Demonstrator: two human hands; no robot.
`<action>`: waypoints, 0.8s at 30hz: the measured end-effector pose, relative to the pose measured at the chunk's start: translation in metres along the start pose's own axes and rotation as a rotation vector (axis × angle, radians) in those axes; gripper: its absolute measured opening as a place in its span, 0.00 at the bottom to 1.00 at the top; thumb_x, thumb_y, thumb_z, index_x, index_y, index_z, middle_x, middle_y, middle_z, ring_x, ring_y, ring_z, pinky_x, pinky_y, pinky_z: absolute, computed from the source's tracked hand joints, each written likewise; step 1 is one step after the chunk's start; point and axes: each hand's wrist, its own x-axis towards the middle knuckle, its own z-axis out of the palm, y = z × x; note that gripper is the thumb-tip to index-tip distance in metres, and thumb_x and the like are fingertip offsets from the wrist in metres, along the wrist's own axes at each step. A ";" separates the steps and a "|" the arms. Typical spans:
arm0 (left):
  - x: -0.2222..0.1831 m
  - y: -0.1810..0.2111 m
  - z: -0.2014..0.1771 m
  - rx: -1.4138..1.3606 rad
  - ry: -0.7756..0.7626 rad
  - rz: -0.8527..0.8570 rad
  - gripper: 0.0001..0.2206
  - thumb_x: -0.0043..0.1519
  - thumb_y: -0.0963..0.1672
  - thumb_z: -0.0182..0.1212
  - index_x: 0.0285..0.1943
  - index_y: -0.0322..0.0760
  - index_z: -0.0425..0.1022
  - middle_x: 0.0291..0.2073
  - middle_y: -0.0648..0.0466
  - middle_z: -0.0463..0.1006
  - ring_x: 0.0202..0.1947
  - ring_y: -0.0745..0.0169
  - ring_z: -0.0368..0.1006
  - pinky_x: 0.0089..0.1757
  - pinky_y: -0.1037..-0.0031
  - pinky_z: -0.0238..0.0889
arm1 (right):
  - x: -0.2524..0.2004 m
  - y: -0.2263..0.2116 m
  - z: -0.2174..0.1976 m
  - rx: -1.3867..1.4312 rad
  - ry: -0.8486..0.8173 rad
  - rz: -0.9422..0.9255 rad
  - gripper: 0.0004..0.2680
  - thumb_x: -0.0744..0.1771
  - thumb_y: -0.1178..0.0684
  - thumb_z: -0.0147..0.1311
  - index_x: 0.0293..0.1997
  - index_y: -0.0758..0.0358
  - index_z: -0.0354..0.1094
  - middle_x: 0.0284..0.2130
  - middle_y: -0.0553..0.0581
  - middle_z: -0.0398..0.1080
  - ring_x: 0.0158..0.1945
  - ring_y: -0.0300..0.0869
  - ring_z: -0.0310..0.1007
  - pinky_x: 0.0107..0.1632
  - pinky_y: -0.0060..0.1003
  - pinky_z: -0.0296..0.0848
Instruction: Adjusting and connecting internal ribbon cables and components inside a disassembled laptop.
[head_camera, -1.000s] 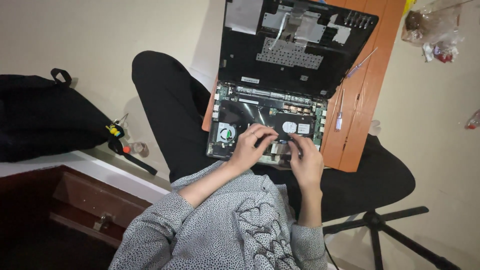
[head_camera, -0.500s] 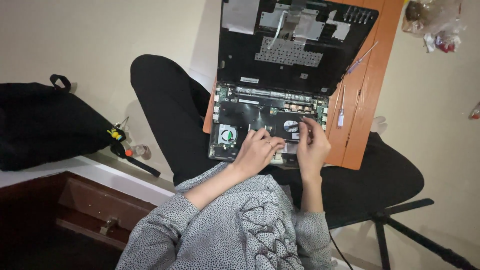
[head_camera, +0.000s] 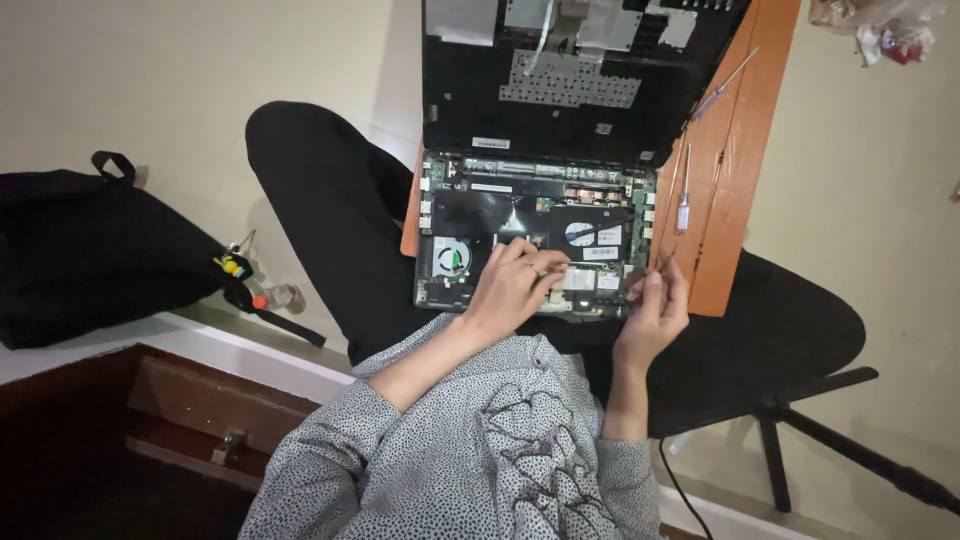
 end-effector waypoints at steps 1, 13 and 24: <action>0.000 -0.001 0.001 -0.002 -0.002 0.001 0.08 0.62 0.43 0.65 0.49 0.43 0.79 0.34 0.60 0.82 0.41 0.61 0.71 0.42 0.72 0.62 | 0.001 0.003 0.000 -0.002 0.002 0.000 0.13 0.73 0.63 0.44 0.66 0.72 0.63 0.41 0.58 0.69 0.27 0.35 0.65 0.33 0.27 0.64; 0.001 -0.001 -0.001 -0.030 -0.010 -0.028 0.06 0.65 0.43 0.61 0.49 0.43 0.79 0.34 0.60 0.84 0.41 0.63 0.71 0.42 0.73 0.61 | -0.003 -0.009 0.017 -0.354 -0.016 -0.312 0.10 0.71 0.64 0.51 0.59 0.77 0.69 0.41 0.63 0.69 0.31 0.42 0.73 0.28 0.31 0.73; -0.001 -0.003 0.001 -0.038 0.014 0.026 0.04 0.63 0.42 0.63 0.43 0.45 0.82 0.36 0.60 0.82 0.43 0.61 0.72 0.41 0.72 0.62 | -0.008 -0.011 0.026 -0.532 -0.019 -0.507 0.10 0.70 0.61 0.53 0.57 0.70 0.74 0.36 0.59 0.70 0.33 0.47 0.71 0.34 0.37 0.69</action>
